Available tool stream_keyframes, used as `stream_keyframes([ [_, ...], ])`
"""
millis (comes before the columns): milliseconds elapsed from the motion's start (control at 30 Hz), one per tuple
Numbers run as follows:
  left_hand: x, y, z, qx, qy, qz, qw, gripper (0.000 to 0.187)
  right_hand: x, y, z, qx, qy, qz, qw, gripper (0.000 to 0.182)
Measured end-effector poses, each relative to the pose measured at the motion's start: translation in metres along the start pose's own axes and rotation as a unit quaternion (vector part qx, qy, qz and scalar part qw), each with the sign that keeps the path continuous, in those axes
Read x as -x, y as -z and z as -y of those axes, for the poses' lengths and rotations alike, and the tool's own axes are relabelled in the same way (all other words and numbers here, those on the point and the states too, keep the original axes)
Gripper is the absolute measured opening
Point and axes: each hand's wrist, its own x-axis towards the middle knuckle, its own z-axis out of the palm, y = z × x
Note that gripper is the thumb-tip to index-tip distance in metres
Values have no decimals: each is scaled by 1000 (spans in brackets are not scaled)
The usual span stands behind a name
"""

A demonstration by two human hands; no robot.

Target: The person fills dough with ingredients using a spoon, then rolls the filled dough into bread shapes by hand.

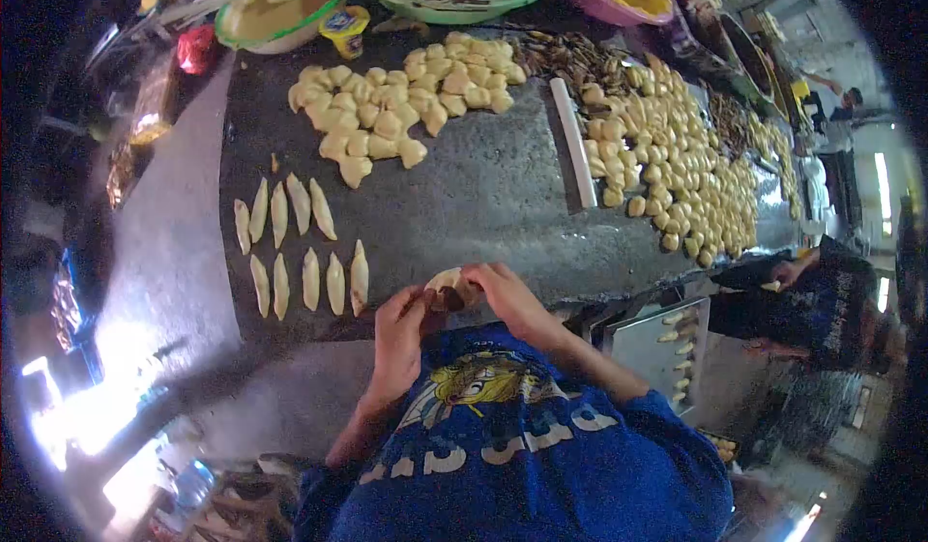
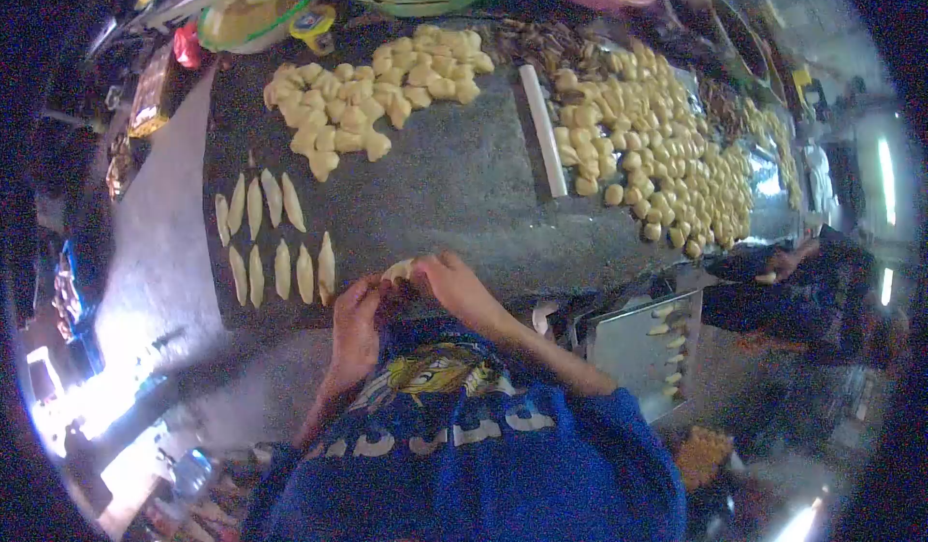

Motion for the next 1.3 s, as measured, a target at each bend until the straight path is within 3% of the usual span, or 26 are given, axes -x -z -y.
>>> stream_keyframes([
  [33,3,-2,-2,-60,-12,-20,998,23,4,7,15,-49,-61,26,997,30],
  [100,7,-23,-11,32,-47,-39,998,22,13,27,47,-142,-179,79,970,36],
  [200,0,-38,-10,176,-35,-15,984,19,14,33,25,-345,-169,105,917,35],
  [333,-8,-51,-15,301,0,53,952,16,9,43,18,-235,-148,108,955,33],
  [400,-10,-52,-18,273,-8,43,961,17,9,56,37,-142,-126,127,974,32],
  [500,-12,-48,-22,282,-3,19,959,18,-16,88,53,93,65,32,993,25],
  [567,-12,-48,-30,289,-3,20,957,18,-71,114,8,84,268,-134,950,20],
  [600,-10,-48,-39,285,-8,31,958,18,-87,141,34,216,196,-163,943,21],
  [633,-9,-49,-46,281,-13,42,959,18,-124,163,20,49,148,-207,966,12],
  [667,-9,-47,-47,272,-19,41,961,19,-138,184,55,239,105,-286,922,11],
  [733,-8,-40,-48,253,-29,38,966,23,-201,235,18,254,162,-392,869,14],
  [933,-1,-28,-61,267,-18,-1,964,21,-275,297,-17,464,40,-344,815,19],
  [1067,0,-21,-60,255,-24,-21,966,21,-281,303,-12,394,5,-290,872,20],
  [1200,-1,-17,-56,257,-13,-32,966,21,-277,299,-7,422,23,-298,856,27],
  [1300,1,-20,-62,267,-19,-6,963,22,-263,296,-4,439,90,-348,824,24],
])
